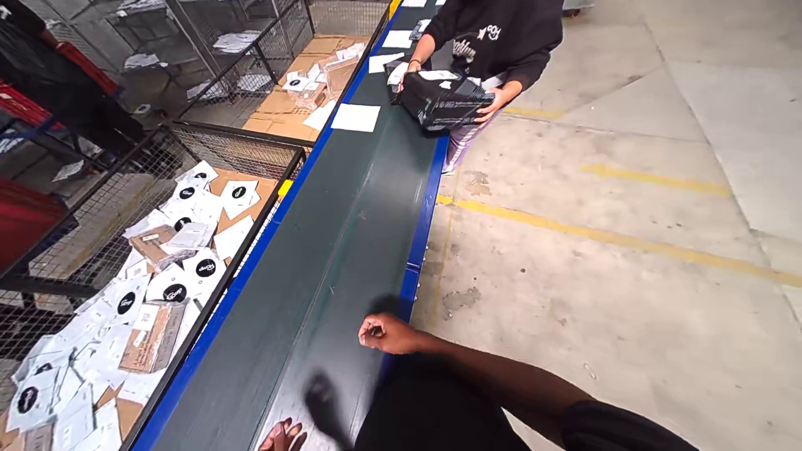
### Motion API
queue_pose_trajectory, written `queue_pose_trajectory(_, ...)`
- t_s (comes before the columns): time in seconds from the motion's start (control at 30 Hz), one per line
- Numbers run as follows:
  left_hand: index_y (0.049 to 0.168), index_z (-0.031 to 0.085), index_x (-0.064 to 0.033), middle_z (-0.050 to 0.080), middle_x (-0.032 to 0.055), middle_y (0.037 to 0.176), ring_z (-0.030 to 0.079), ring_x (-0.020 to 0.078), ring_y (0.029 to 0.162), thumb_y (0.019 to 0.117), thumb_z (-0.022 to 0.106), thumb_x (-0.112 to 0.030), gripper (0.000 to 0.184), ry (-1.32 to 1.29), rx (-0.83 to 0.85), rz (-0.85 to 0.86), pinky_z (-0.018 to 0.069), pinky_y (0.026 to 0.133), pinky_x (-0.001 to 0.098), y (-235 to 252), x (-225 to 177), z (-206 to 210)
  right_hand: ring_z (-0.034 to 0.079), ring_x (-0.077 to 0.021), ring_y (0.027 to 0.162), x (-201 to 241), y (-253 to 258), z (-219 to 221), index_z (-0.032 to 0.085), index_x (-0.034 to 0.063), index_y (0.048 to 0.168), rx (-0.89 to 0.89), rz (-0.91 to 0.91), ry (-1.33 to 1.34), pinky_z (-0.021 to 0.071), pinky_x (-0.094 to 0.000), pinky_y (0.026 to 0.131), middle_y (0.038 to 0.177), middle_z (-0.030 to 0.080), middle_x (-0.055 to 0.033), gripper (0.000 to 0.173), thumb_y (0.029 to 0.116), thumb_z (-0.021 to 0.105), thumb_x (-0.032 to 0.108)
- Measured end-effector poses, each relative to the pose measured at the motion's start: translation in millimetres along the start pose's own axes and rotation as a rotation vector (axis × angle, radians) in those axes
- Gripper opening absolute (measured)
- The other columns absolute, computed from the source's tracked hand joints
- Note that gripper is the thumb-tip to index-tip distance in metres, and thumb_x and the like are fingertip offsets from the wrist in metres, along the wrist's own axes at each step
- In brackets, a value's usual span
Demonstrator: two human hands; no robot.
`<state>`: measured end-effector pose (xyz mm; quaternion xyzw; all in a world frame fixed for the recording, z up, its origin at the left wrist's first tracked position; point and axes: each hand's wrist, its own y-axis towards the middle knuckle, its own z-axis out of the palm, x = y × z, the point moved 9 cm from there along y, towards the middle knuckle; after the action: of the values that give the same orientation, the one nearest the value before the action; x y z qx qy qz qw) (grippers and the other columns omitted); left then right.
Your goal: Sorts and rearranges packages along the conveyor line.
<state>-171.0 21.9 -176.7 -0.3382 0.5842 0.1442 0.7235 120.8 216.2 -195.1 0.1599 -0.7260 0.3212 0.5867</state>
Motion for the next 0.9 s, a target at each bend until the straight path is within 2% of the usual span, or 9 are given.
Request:
queue_pose_trajectory(0.1,0.114,0.056,-0.0045,0.070,0.0058,0.099,0.073,0.0193,0.080,0.1072,0.049,-0.014,0.014,0.060,0.020,0.026,0.0639,0.073,0.0389,2,-14,16,0.071,-0.0123,0.085,0,-1,-36,0.070,0.0078,0.110,-0.192,-0.013,-0.012,0.0609,-0.0332,0.080,0.099,0.073,-0.0047,0.022,0.0998,0.065,0.026)
queue_pose_trajectory(0.2,0.113,0.056,-0.0026,0.071,0.0071,0.098,0.073,0.0198,0.080,0.1054,0.050,-0.009,0.012,0.109,0.061,0.064,0.0643,0.072,0.0385,-3,-22,32,0.071,-0.0099,0.089,4,4,-48,0.071,0.0102,0.110,-0.284,-0.020,-0.030,0.0610,-0.0312,0.082,0.102,0.073,-0.0021,0.022,0.1006,0.063,0.028)
queue_pose_trajectory(0.33,0.109,0.060,-0.0021,0.073,0.0072,0.096,0.073,0.0188,0.080,0.1024,0.055,-0.005,0.009,0.179,0.101,0.098,0.0642,0.070,0.0357,-13,-18,37,0.071,-0.0094,0.088,12,16,-31,0.070,0.0100,0.111,-0.202,-0.048,-0.070,0.0606,-0.0302,0.081,0.102,0.073,-0.0021,0.023,0.1009,0.063,0.029)
queue_pose_trajectory(0.47,0.110,0.059,0.0007,0.072,0.0071,0.094,0.073,0.0173,0.078,0.1028,0.054,-0.006,0.011,0.238,0.126,0.053,0.0640,0.071,0.0356,-20,-6,35,0.071,-0.0121,0.088,16,26,-20,0.070,0.0093,0.112,-0.088,-0.094,-0.226,0.0599,-0.0341,0.082,0.101,0.073,-0.0043,0.024,0.1017,0.060,0.029)
queue_pose_trajectory(0.57,0.111,0.058,0.0027,0.071,0.0082,0.094,0.073,0.0170,0.078,0.1027,0.054,-0.007,0.013,0.274,0.135,0.018,0.0640,0.071,0.0355,-21,5,30,0.070,-0.0143,0.092,14,38,-33,0.070,0.0118,0.114,-0.125,-0.083,-0.333,0.0588,-0.0377,0.086,0.103,0.072,-0.0043,0.026,0.1024,0.058,0.032)
queue_pose_trajectory(0.7,0.112,0.058,0.0047,0.071,0.0091,0.095,0.072,0.0167,0.078,0.1024,0.055,-0.006,0.015,0.304,0.155,-0.010,0.0638,0.073,0.0359,-17,17,28,0.069,-0.0154,0.096,10,63,-77,0.070,0.0126,0.116,-0.252,-0.037,-0.406,0.0576,-0.0396,0.090,0.106,0.071,-0.0044,0.029,0.1022,0.056,0.035)
queue_pose_trajectory(0.73,0.113,0.058,0.0055,0.070,0.0096,0.095,0.072,0.0167,0.079,0.1022,0.055,-0.006,0.016,0.321,0.156,-0.019,0.0638,0.073,0.0361,-16,18,29,0.069,-0.0157,0.098,11,72,-91,0.069,0.0122,0.118,-0.294,-0.036,-0.433,0.0573,-0.0401,0.092,0.107,0.072,-0.0045,0.031,0.1020,0.057,0.036)
queue_pose_trajectory(0.8,0.114,0.058,0.0065,0.070,0.0109,0.095,0.072,0.0167,0.079,0.1018,0.057,-0.006,0.018,0.349,0.158,-0.046,0.0636,0.074,0.0364,-13,19,30,0.067,-0.0194,0.114,19,99,-123,0.066,0.0106,0.128,-0.366,-0.022,-0.507,0.0531,-0.0435,0.103,0.122,0.070,-0.0075,0.041,0.1020,0.057,0.040)
queue_pose_trajectory(0.9,0.114,0.058,0.0072,0.070,0.0113,0.095,0.071,0.0159,0.079,0.1011,0.059,-0.007,0.019,0.371,0.171,-0.063,0.0629,0.075,0.0361,-4,20,31,0.052,-0.0247,0.138,42,163,-174,0.054,0.0099,0.146,-0.452,-0.009,-0.628,0.0418,-0.0459,0.117,0.147,0.057,-0.0118,0.058,0.1015,0.055,0.048)
